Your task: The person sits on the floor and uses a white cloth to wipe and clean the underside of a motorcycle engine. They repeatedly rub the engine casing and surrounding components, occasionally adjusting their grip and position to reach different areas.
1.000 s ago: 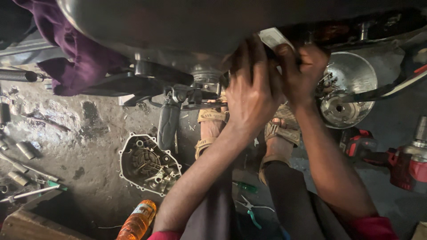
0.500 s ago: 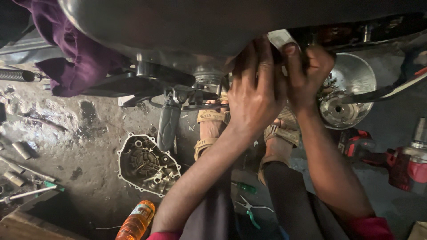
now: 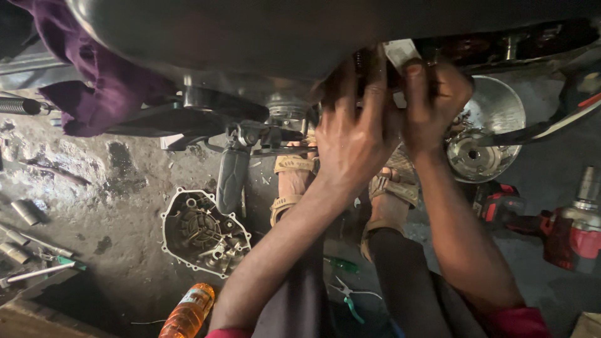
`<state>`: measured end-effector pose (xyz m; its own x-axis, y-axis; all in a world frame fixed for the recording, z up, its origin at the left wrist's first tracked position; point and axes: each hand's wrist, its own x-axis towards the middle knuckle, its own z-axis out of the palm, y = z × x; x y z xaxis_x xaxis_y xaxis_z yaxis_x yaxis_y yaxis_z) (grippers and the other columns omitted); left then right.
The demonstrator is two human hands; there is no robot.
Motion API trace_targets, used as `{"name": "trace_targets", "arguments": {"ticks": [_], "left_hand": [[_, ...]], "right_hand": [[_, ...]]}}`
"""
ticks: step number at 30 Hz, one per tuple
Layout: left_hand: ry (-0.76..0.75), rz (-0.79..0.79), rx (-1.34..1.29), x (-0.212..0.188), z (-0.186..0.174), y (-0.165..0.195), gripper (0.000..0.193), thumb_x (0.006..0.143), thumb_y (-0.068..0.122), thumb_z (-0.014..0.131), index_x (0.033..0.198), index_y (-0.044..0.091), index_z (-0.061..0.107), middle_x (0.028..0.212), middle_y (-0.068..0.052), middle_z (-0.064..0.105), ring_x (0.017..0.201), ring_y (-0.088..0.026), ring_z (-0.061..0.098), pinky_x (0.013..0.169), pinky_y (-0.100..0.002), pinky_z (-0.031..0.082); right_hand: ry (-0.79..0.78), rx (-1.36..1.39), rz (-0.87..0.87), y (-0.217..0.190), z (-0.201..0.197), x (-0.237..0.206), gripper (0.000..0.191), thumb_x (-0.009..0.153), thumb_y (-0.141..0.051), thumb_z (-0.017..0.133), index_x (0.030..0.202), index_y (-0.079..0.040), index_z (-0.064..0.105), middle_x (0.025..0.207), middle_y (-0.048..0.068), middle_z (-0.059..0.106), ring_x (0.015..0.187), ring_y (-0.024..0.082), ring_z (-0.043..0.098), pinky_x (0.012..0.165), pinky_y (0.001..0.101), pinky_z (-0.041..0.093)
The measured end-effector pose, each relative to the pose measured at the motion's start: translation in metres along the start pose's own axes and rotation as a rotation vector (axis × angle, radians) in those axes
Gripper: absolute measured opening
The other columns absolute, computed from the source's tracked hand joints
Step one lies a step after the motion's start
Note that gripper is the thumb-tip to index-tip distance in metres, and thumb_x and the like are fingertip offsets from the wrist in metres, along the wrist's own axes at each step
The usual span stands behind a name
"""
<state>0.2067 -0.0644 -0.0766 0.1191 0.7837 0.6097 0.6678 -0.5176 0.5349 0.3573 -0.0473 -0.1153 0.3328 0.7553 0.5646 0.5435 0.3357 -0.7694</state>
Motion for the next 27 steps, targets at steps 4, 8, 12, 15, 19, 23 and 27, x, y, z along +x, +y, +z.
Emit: {"name": "trace_targets", "arguments": {"ticks": [4, 8, 12, 15, 19, 23, 27], "left_hand": [[0.0, 0.008, 0.032, 0.001, 0.001, 0.0, 0.063, 0.102, 0.017, 0.064, 0.159, 0.007, 0.04, 0.154, -0.026, 0.038, 0.137, -0.039, 0.048, 0.121, -0.054, 0.045], [0.005, -0.021, 0.003, 0.001, 0.0, 0.001, 0.064, 0.103, 0.016, 0.062, 0.162, 0.009, 0.037, 0.156, -0.025, 0.039, 0.139, -0.039, 0.048, 0.123, -0.052, 0.043], [0.008, -0.016, 0.012, 0.0, 0.0, 0.001, 0.063, 0.103, 0.017, 0.062, 0.161, 0.011, 0.037, 0.155, -0.026, 0.039, 0.137, -0.039, 0.048, 0.122, -0.052, 0.041], [0.002, -0.004, 0.031, 0.001, 0.001, -0.001, 0.062, 0.101, 0.019, 0.063, 0.157, 0.009, 0.04, 0.152, -0.026, 0.04, 0.137, -0.039, 0.049, 0.126, -0.056, 0.038], [-0.002, -0.022, -0.013, 0.002, 0.003, 0.0, 0.058, 0.107, 0.017, 0.061, 0.159, 0.003, 0.041, 0.153, -0.026, 0.041, 0.136, -0.038, 0.05, 0.123, -0.047, 0.042], [0.038, -0.003, 0.04, 0.004, 0.001, 0.001, 0.055, 0.104, 0.017, 0.061, 0.154, 0.002, 0.044, 0.151, -0.025, 0.044, 0.138, -0.038, 0.051, 0.117, -0.05, 0.047], [0.01, -0.027, -0.017, 0.005, -0.001, 0.002, 0.056, 0.106, 0.016, 0.06, 0.157, 0.002, 0.042, 0.156, -0.027, 0.042, 0.14, -0.04, 0.05, 0.117, -0.047, 0.051]], "right_hand": [[-0.014, -0.008, 0.031, 0.009, 0.0, -0.003, 0.049, 0.111, -0.037, 0.067, 0.074, -0.009, 0.053, 0.069, -0.001, 0.046, 0.06, 0.015, 0.041, 0.06, 0.0334, 0.029], [-0.03, -0.002, 0.07, 0.02, 0.0, -0.009, 0.046, 0.108, -0.033, 0.07, 0.073, -0.01, 0.052, 0.07, -0.002, 0.044, 0.062, 0.014, 0.04, 0.06, 0.0327, 0.029], [0.003, -0.077, 0.03, 0.023, -0.001, -0.009, 0.039, 0.111, -0.031, 0.068, 0.082, -0.009, 0.055, 0.08, -0.001, 0.044, 0.068, 0.013, 0.045, 0.067, 0.0317, 0.035], [-0.026, -0.045, 0.064, 0.018, -0.003, -0.007, 0.043, 0.109, -0.037, 0.066, 0.079, -0.009, 0.056, 0.073, -0.002, 0.045, 0.062, 0.013, 0.042, 0.064, 0.0332, 0.031], [-0.055, -0.011, 0.071, 0.007, -0.002, -0.001, 0.05, 0.108, -0.042, 0.065, 0.073, -0.008, 0.054, 0.065, -0.002, 0.044, 0.055, 0.014, 0.038, 0.058, 0.035, 0.026], [-0.053, 0.006, -0.009, 0.0, 0.002, 0.003, 0.057, 0.115, -0.043, 0.066, 0.073, -0.006, 0.052, 0.068, 0.0, 0.045, 0.057, 0.015, 0.04, 0.056, 0.0347, 0.029], [-0.094, 0.042, -0.025, 0.004, -0.002, -0.002, 0.048, 0.114, -0.04, 0.063, 0.08, -0.005, 0.063, 0.07, -0.001, 0.05, 0.056, 0.013, 0.043, 0.056, 0.0334, 0.028]]}}
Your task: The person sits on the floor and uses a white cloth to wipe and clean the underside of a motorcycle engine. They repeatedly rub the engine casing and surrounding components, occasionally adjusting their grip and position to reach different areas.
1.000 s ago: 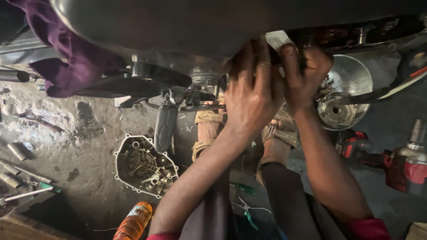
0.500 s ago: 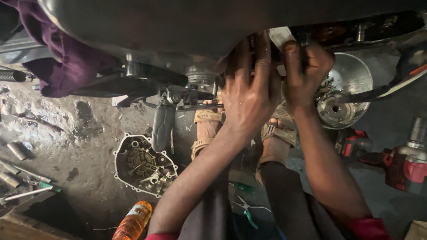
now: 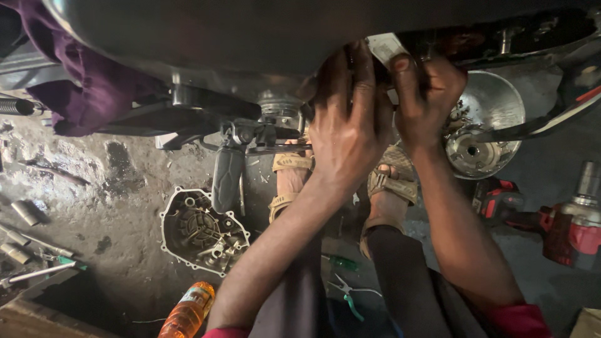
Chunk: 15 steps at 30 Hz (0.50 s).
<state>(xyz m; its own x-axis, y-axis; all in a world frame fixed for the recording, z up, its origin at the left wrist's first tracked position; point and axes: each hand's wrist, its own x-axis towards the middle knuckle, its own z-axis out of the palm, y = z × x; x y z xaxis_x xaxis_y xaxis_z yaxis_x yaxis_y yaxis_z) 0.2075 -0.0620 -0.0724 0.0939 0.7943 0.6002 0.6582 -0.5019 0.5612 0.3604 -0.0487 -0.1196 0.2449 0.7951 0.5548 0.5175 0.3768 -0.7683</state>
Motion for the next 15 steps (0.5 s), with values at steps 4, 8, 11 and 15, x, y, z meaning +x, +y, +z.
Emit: {"name": "trace_targets", "arguments": {"ticks": [4, 8, 11, 15], "left_hand": [[-0.027, -0.021, -0.017, 0.001, 0.001, 0.0, 0.056, 0.106, 0.015, 0.061, 0.156, 0.001, 0.043, 0.155, -0.03, 0.041, 0.142, -0.042, 0.051, 0.11, -0.043, 0.056], [-0.009, 0.01, 0.03, 0.0, 0.001, -0.001, 0.056, 0.105, 0.018, 0.061, 0.156, 0.005, 0.042, 0.15, -0.028, 0.042, 0.137, -0.041, 0.051, 0.109, -0.046, 0.058], [-0.033, 0.009, 0.034, 0.0, 0.004, -0.002, 0.055, 0.101, 0.018, 0.062, 0.153, 0.008, 0.046, 0.148, -0.032, 0.043, 0.133, -0.045, 0.053, 0.101, -0.047, 0.061], [-0.023, -0.011, 0.003, -0.004, 0.005, -0.003, 0.056, 0.107, 0.02, 0.062, 0.157, 0.008, 0.04, 0.153, -0.028, 0.039, 0.135, -0.043, 0.053, 0.105, -0.048, 0.06]], "right_hand": [[0.053, -0.203, -0.112, 0.022, 0.0, -0.006, 0.042, 0.112, -0.037, 0.061, 0.085, -0.005, 0.06, 0.077, 0.005, 0.049, 0.067, 0.016, 0.047, 0.062, 0.0296, 0.035], [0.093, -0.335, -0.259, 0.033, 0.001, -0.009, 0.038, 0.118, -0.035, 0.059, 0.1, -0.002, 0.065, 0.092, 0.014, 0.055, 0.079, 0.018, 0.057, 0.072, 0.0275, 0.045], [0.1, -0.081, -0.052, 0.024, 0.0, -0.007, 0.043, 0.113, -0.04, 0.063, 0.085, -0.007, 0.06, 0.079, 0.004, 0.054, 0.066, 0.013, 0.049, 0.065, 0.0299, 0.037], [0.056, 0.081, 0.084, 0.0, 0.003, 0.001, 0.045, 0.109, -0.04, 0.066, 0.079, -0.007, 0.063, 0.069, 0.0, 0.055, 0.06, 0.011, 0.046, 0.06, 0.034, 0.031]]}}
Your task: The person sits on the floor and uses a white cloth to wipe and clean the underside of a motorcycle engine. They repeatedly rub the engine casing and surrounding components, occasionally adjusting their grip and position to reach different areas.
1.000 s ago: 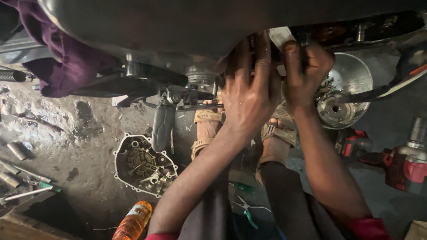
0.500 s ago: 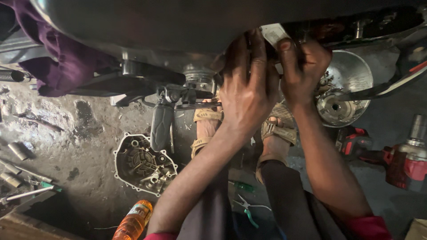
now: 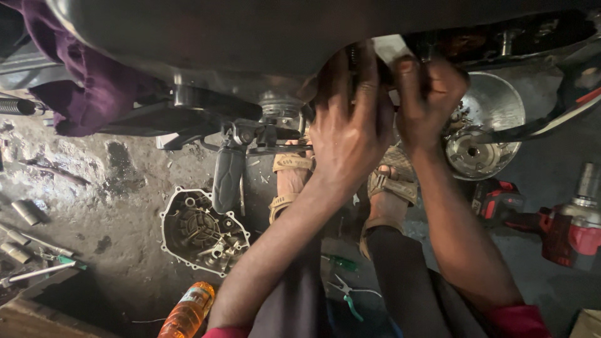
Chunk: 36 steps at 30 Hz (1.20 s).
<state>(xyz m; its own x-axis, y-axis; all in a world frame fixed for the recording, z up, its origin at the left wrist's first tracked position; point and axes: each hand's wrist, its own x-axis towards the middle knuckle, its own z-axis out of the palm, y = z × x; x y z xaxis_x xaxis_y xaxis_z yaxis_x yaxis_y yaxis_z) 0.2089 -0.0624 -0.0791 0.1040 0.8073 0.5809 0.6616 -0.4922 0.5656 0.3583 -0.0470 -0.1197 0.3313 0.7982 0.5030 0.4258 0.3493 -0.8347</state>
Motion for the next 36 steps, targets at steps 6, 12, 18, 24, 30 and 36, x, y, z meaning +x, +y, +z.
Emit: {"name": "trace_targets", "arguments": {"ticks": [6, 12, 18, 24, 30, 36], "left_hand": [[-0.041, -0.018, -0.01, -0.003, 0.0, -0.001, 0.057, 0.105, 0.02, 0.063, 0.157, 0.008, 0.042, 0.154, -0.03, 0.04, 0.136, -0.045, 0.053, 0.107, -0.05, 0.058], [-0.019, 0.004, 0.031, 0.0, -0.004, 0.0, 0.059, 0.104, 0.02, 0.063, 0.158, 0.008, 0.041, 0.155, -0.029, 0.041, 0.136, -0.043, 0.053, 0.11, -0.052, 0.056], [-0.037, -0.03, -0.007, 0.001, -0.005, 0.002, 0.059, 0.105, 0.02, 0.064, 0.158, 0.006, 0.042, 0.156, -0.03, 0.042, 0.137, -0.043, 0.052, 0.105, -0.047, 0.058], [-0.002, -0.003, 0.024, 0.0, 0.0, 0.001, 0.058, 0.107, 0.019, 0.062, 0.159, 0.007, 0.041, 0.153, -0.028, 0.04, 0.137, -0.041, 0.05, 0.108, -0.047, 0.058], [-0.044, -0.027, 0.019, 0.001, -0.002, 0.001, 0.059, 0.106, 0.022, 0.064, 0.158, 0.009, 0.041, 0.156, -0.029, 0.039, 0.135, -0.043, 0.053, 0.1, -0.047, 0.06], [-0.027, -0.042, -0.01, 0.003, -0.002, 0.002, 0.061, 0.104, 0.021, 0.063, 0.159, 0.012, 0.039, 0.154, -0.03, 0.04, 0.136, -0.045, 0.054, 0.094, -0.044, 0.062]], "right_hand": [[-0.017, -0.045, -0.052, -0.013, 0.003, 0.007, 0.048, 0.111, -0.041, 0.066, 0.078, -0.007, 0.06, 0.068, -0.001, 0.052, 0.057, 0.011, 0.045, 0.054, 0.0317, 0.029], [-0.002, -0.074, -0.046, -0.017, 0.003, 0.008, 0.052, 0.11, -0.043, 0.066, 0.075, -0.006, 0.057, 0.064, -0.002, 0.045, 0.051, 0.011, 0.037, 0.053, 0.0327, 0.023], [-0.035, -0.083, -0.067, -0.017, 0.002, 0.006, 0.053, 0.115, -0.043, 0.065, 0.081, -0.003, 0.061, 0.064, -0.001, 0.05, 0.056, 0.012, 0.043, 0.057, 0.0323, 0.028], [0.058, -0.197, -0.09, 0.022, -0.001, -0.008, 0.044, 0.118, -0.039, 0.069, 0.125, -0.001, 0.049, 0.119, 0.009, 0.047, 0.103, 0.016, 0.053, 0.087, 0.0337, 0.047], [0.046, -0.283, -0.054, 0.035, -0.005, -0.018, 0.045, 0.118, -0.035, 0.069, 0.136, -0.002, 0.045, 0.128, 0.011, 0.042, 0.116, 0.019, 0.053, 0.095, 0.0356, 0.049], [-0.026, -0.1, 0.031, 0.012, -0.004, -0.002, 0.037, 0.114, -0.027, 0.068, 0.085, -0.003, 0.061, 0.075, 0.002, 0.056, 0.058, 0.012, 0.049, 0.057, 0.0281, 0.035]]}}
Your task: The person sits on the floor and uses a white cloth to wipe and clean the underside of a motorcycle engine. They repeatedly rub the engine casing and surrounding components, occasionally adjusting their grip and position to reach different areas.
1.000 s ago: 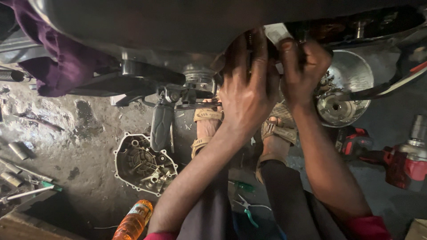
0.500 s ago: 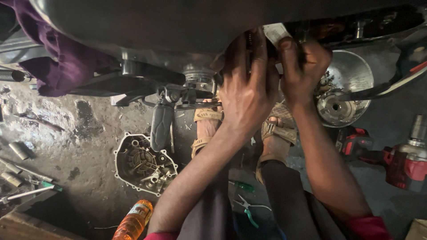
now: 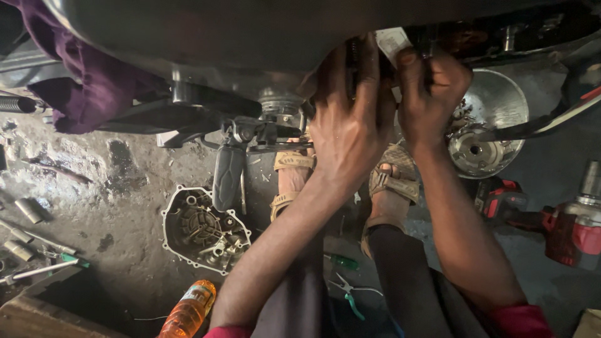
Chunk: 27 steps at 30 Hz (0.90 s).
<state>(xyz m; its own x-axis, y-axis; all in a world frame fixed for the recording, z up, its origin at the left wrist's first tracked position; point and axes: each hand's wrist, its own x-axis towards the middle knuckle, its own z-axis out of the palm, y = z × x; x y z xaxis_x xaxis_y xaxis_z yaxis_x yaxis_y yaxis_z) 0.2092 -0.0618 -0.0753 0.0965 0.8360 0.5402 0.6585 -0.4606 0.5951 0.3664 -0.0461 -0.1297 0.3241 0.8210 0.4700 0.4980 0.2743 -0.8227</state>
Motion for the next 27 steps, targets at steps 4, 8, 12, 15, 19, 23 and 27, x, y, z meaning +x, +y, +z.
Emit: {"name": "trace_targets", "arguments": {"ticks": [4, 8, 12, 15, 19, 23, 27], "left_hand": [[0.029, -0.007, -0.03, 0.001, 0.002, -0.001, 0.056, 0.111, 0.018, 0.061, 0.16, 0.011, 0.036, 0.153, -0.029, 0.042, 0.13, -0.038, 0.059, 0.1, -0.044, 0.063], [0.001, -0.02, -0.035, -0.001, -0.002, -0.001, 0.062, 0.105, 0.021, 0.065, 0.16, 0.009, 0.039, 0.153, -0.032, 0.043, 0.13, -0.043, 0.059, 0.098, -0.048, 0.062], [-0.003, 0.003, 0.001, 0.0, -0.006, 0.0, 0.061, 0.102, 0.022, 0.067, 0.156, 0.01, 0.04, 0.153, -0.03, 0.041, 0.131, -0.045, 0.06, 0.098, -0.047, 0.061], [0.026, 0.018, 0.015, 0.002, -0.007, 0.002, 0.063, 0.103, 0.023, 0.068, 0.159, 0.014, 0.039, 0.152, -0.027, 0.04, 0.132, -0.044, 0.058, 0.1, -0.046, 0.062], [-0.147, -0.073, 0.008, 0.007, -0.007, 0.003, 0.062, 0.096, 0.02, 0.071, 0.154, 0.013, 0.049, 0.153, -0.035, 0.041, 0.124, -0.047, 0.059, 0.085, -0.048, 0.062], [-0.039, -0.005, 0.041, 0.007, -0.009, 0.004, 0.062, 0.097, 0.022, 0.069, 0.154, 0.014, 0.045, 0.152, -0.03, 0.041, 0.133, -0.047, 0.056, 0.098, -0.051, 0.06], [0.023, 0.005, -0.013, 0.003, -0.009, 0.005, 0.058, 0.105, 0.021, 0.065, 0.157, 0.015, 0.038, 0.153, -0.026, 0.042, 0.135, -0.044, 0.056, 0.103, -0.049, 0.06]], "right_hand": [[0.012, 0.003, -0.088, -0.01, 0.003, 0.005, 0.041, 0.114, -0.026, 0.068, 0.082, -0.002, 0.062, 0.072, 0.001, 0.057, 0.059, 0.011, 0.049, 0.056, 0.0289, 0.033], [0.055, 0.093, -0.084, -0.006, 0.009, -0.002, 0.04, 0.117, -0.031, 0.071, 0.105, 0.003, 0.054, 0.089, 0.005, 0.06, 0.073, 0.013, 0.055, 0.064, 0.03, 0.043], [0.066, -0.045, 0.116, 0.008, 0.005, -0.004, 0.046, 0.105, -0.034, 0.074, 0.077, -0.003, 0.056, 0.071, 0.004, 0.052, 0.064, 0.015, 0.046, 0.061, 0.0314, 0.03], [0.064, -0.034, -0.052, 0.016, 0.006, -0.007, 0.035, 0.117, -0.036, 0.071, 0.115, -0.002, 0.061, 0.106, 0.006, 0.061, 0.088, 0.015, 0.061, 0.078, 0.0308, 0.05], [0.17, -0.229, -0.224, 0.02, 0.006, -0.008, 0.038, 0.116, -0.032, 0.067, 0.117, 0.004, 0.054, 0.104, 0.013, 0.052, 0.092, 0.02, 0.055, 0.08, 0.0338, 0.049], [0.067, -0.001, -0.031, 0.011, 0.003, -0.004, 0.036, 0.113, -0.033, 0.071, 0.095, -0.004, 0.059, 0.078, 0.001, 0.056, 0.069, 0.012, 0.05, 0.062, 0.0305, 0.036], [0.012, 0.05, -0.028, -0.007, 0.002, 0.0, 0.043, 0.115, -0.032, 0.069, 0.087, -0.001, 0.062, 0.078, 0.001, 0.057, 0.065, 0.012, 0.048, 0.06, 0.0304, 0.036]]}}
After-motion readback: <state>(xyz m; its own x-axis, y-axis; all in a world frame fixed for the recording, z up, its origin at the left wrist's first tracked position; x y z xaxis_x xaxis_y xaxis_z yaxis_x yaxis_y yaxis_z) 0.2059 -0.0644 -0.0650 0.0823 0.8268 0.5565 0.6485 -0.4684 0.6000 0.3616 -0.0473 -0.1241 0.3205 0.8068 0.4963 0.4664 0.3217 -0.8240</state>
